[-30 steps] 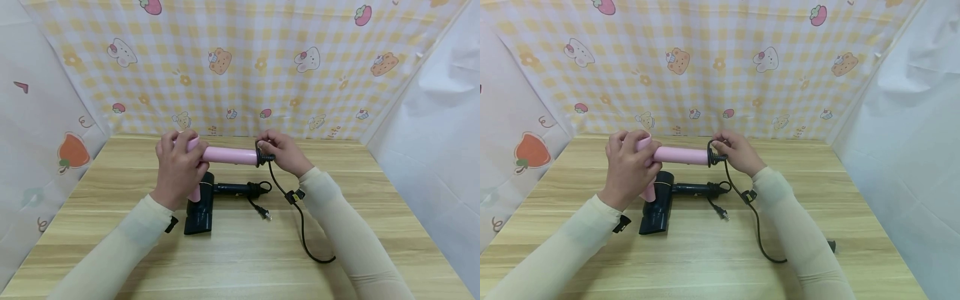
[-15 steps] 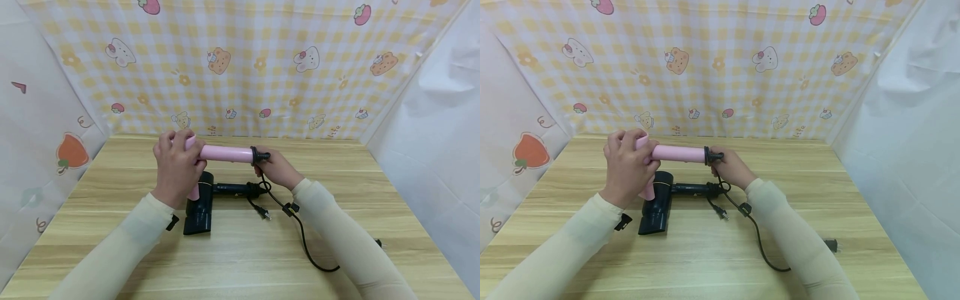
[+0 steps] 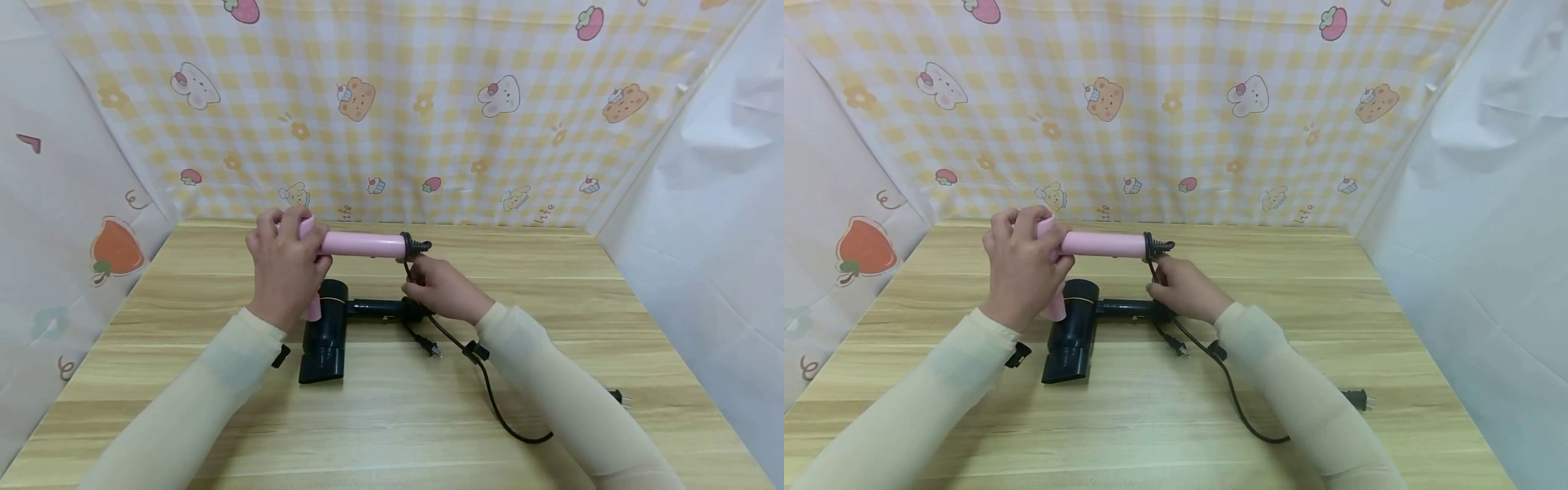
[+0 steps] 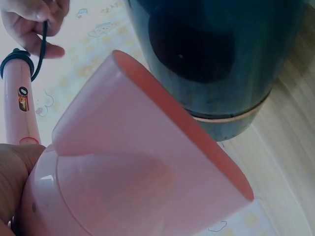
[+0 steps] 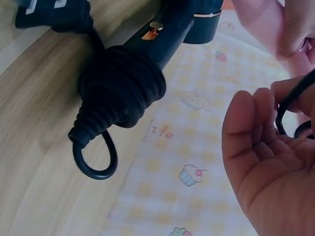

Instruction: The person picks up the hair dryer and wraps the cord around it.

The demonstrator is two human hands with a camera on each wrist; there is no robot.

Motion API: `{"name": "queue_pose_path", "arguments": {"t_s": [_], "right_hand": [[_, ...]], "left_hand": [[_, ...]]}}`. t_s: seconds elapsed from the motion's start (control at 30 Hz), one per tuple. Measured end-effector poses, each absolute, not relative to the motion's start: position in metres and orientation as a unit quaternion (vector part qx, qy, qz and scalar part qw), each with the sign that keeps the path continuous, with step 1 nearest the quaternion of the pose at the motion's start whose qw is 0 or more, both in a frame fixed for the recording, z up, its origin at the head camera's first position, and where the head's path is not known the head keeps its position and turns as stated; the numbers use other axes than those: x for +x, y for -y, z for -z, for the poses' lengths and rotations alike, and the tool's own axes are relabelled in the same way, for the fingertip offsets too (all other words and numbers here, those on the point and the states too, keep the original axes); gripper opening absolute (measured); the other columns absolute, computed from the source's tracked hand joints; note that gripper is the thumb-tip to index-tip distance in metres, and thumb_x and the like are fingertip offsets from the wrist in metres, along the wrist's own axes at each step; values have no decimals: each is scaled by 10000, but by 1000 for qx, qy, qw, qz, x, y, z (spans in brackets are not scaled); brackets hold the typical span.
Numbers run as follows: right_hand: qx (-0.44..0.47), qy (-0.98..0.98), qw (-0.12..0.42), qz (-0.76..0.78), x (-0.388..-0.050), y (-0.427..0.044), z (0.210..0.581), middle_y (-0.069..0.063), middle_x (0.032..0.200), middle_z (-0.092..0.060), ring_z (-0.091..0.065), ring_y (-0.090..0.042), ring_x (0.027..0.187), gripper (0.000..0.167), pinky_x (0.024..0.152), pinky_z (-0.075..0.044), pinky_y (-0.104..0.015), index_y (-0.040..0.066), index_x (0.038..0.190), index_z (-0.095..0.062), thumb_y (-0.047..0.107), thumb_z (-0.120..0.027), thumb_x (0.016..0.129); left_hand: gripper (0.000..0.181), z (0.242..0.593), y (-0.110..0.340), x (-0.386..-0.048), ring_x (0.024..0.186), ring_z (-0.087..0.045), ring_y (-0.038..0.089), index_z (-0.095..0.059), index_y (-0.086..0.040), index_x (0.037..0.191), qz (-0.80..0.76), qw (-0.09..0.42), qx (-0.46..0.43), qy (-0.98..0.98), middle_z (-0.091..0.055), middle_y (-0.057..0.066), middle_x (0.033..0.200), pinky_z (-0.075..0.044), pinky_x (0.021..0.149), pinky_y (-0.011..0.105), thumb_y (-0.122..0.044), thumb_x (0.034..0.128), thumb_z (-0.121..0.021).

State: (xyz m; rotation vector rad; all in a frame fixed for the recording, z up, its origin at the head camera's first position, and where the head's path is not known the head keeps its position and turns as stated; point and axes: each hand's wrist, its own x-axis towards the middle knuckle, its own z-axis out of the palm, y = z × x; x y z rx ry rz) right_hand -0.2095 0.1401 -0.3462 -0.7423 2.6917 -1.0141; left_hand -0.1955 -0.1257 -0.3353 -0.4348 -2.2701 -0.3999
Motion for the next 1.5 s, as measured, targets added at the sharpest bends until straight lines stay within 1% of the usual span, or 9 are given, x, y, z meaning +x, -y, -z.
{"name": "queue_pose_path", "arguments": {"t_s": [0.03, 0.17, 0.27, 0.43, 0.63, 0.9, 1.07, 1.33, 1.5], "right_hand": [[-253, -902, 89, 338, -208, -140, 345, -21, 731, -558, -473, -147, 596, 126, 550, -409, -309, 41, 998, -580, 152, -624, 959], [-284, -897, 93, 326, -203, -139, 341, -2, 731, -548, -466, -118, 598, 301, 563, -406, -294, 43, 1210, -568, 145, -640, 936], [-308, -894, 89, 312, -199, -139, 338, 21, 726, -542, -464, -102, 596, 348, 571, -408, -284, 70, 1262, -562, 144, -630, 929], [-322, -900, 62, 289, -192, -143, 329, 43, 697, -533, -456, -100, 565, 204, 556, -408, -283, 93, 1122, -608, 105, -597, 918], [-340, -902, 29, 264, -187, -147, 316, 68, 645, -502, -423, -72, 527, 205, 530, -376, -267, 98, 1068, -644, 51, -568, 883], [-336, -898, -40, 281, -188, -154, 300, 74, 634, -508, -381, -60, 497, 149, 487, -340, -255, 114, 949, -687, 37, -571, 895], [-330, -892, -63, 303, -193, -157, 296, 51, 654, -524, -388, -86, 518, 141, 493, -334, -267, 123, 941, -715, 60, -589, 929], [-319, -875, -97, 351, -200, -160, 289, 16, 849, -645, -532, -128, 648, 75, 593, -456, -293, 108, 973, -692, 57, -653, 933], [-305, -866, -110, 380, -204, -161, 285, 4, 889, -678, -544, -145, 668, 92, 610, -462, -291, 95, 999, -696, 48, -653, 933]], "left_hand": [[264, 335, 126, -196, 1138, -392, 466, -749, -57, 1030, 156, 387, -169, 893, -557, 191, 1229, -329, 786, 605, -96, 774, -801], [254, 336, 126, -197, 1139, -389, 458, -748, -55, 1025, 151, 386, -168, 894, -556, 188, 1229, -327, 785, 603, -99, 780, -802], [250, 336, 127, -197, 1141, -383, 453, -747, -54, 1029, 147, 385, -169, 895, -552, 185, 1230, -322, 788, 602, -106, 790, -797], [248, 336, 128, -198, 1152, -377, 452, -741, -57, 1035, 142, 379, -167, 899, -545, 184, 1248, -323, 801, 608, -112, 799, -795], [278, 338, 129, -199, 1160, -375, 446, -739, -57, 1068, 135, 376, -168, 901, -540, 197, 1280, -325, 817, 612, -120, 804, -799], [273, 340, 127, -199, 1118, -392, 430, -723, -52, 1024, 124, 396, -194, 889, -547, 170, 1210, -329, 778, 601, -120, 778, -820], [286, 339, 124, -197, 1116, -401, 440, -718, -52, 1021, 111, 401, -201, 887, -546, 178, 1204, -343, 803, 617, -140, 775, -834], [292, 338, 124, -193, 1126, -391, 440, -712, -50, 1035, 109, 405, -209, 883, -532, 173, 1208, -336, 826, 618, -139, 783, -830], [273, 335, 124, -189, 1135, -390, 443, -717, -51, 1026, 113, 412, -219, 877, -539, 180, 1207, -323, 819, 610, -127, 786, -823]]}}
